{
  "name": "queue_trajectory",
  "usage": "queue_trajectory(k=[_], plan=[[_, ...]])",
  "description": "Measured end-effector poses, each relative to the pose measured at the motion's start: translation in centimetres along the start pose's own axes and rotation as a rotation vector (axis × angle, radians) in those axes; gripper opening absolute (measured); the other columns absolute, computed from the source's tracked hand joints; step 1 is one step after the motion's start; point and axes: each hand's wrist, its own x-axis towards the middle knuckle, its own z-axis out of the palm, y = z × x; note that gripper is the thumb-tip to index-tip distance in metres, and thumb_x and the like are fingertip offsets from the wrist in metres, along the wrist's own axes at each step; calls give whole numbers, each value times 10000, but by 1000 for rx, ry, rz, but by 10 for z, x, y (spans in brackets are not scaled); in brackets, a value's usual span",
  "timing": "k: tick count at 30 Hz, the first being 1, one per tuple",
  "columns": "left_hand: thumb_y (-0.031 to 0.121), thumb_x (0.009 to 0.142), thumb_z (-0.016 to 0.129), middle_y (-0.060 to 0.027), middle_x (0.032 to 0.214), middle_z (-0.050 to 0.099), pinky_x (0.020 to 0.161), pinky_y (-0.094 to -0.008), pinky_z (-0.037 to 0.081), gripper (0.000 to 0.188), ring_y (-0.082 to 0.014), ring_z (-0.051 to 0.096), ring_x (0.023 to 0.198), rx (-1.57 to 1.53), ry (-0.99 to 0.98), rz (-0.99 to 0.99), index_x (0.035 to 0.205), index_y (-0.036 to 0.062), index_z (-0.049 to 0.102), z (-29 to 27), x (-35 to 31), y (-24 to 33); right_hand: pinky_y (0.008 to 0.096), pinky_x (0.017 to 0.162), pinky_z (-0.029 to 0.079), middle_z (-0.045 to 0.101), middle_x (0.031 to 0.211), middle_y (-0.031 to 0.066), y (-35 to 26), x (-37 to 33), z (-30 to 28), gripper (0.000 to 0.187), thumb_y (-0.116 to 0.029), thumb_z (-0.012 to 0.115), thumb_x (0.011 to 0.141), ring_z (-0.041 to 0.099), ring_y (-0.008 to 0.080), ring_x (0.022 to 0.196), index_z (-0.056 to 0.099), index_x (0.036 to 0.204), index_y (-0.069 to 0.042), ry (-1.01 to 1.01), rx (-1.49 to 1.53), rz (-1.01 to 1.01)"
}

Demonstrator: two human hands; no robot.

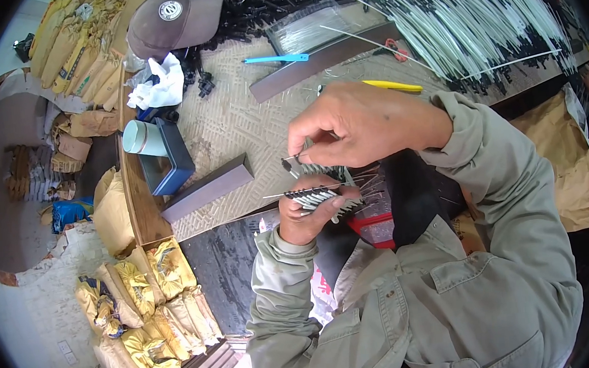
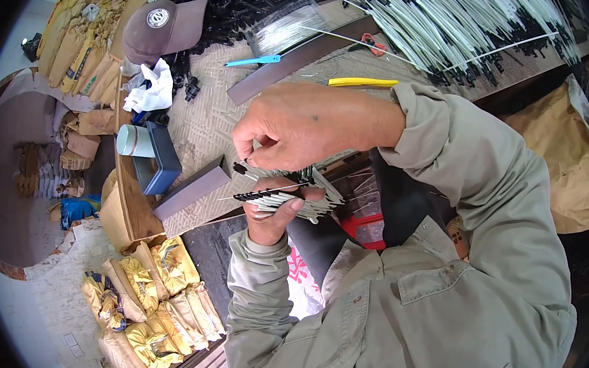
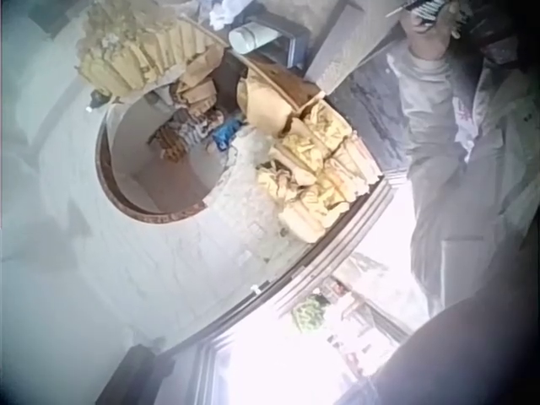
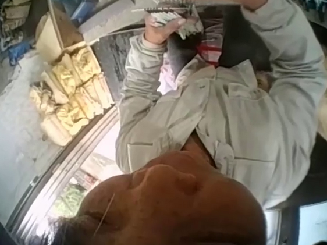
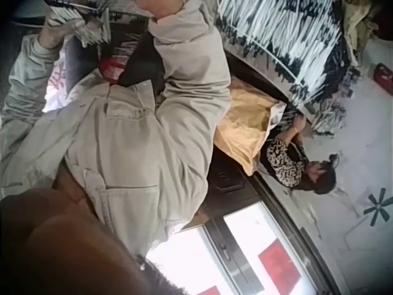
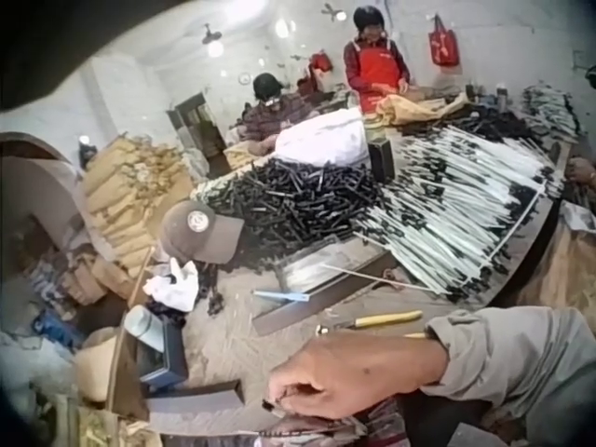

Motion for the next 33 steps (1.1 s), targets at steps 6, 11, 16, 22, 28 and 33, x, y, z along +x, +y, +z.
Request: queue_trajectory(k=[6,11,16,22,28,33], plan=[[-83,808,562,-169,906,646,798,-330,494,225,-242,628,901,51,-20,-42,1016,-11,518,-2,2,1,263,464,352,565,606,67,15,-1,22,182,-95,582,806,475,85,510,617,962,-8,70,99,58],[-92,804,560,-149,925,632,804,-339,493,267,-231,627,897,18,13,-25,1049,-12,490,0,-2,-3,232,461,315,552,616,7,19,0,27,219,-94,571,826,412,34,533,621,1024,-13,95,202,94],[-144,772,547,-140,934,561,776,-376,520,377,-274,630,887,-65,72,51,1052,34,366,0,-4,-11,207,471,307,575,650,-6,17,-2,17,229,-90,581,830,393,17,539,632,1041,-19,2,327,122],[-151,774,541,-185,944,579,779,-374,519,420,-282,634,881,-63,41,100,1053,75,322,-1,-3,-17,205,471,304,541,597,-24,26,-1,21,237,-102,610,821,390,10,528,636,1043,-25,28,341,66],[-149,782,537,-213,940,601,781,-370,513,431,-279,634,886,-46,24,152,1060,88,309,0,-2,-17,212,458,292,502,553,-28,21,-3,24,192,-113,629,807,373,15,499,649,987,-47,58,293,37],[-143,783,542,-212,927,601,776,-372,514,415,-277,635,882,-12,18,127,1046,80,310,-1,-2,-16,216,448,270,454,524,-28,26,-4,28,180,-107,630,803,353,19,484,650,973,-55,132,273,-25]])
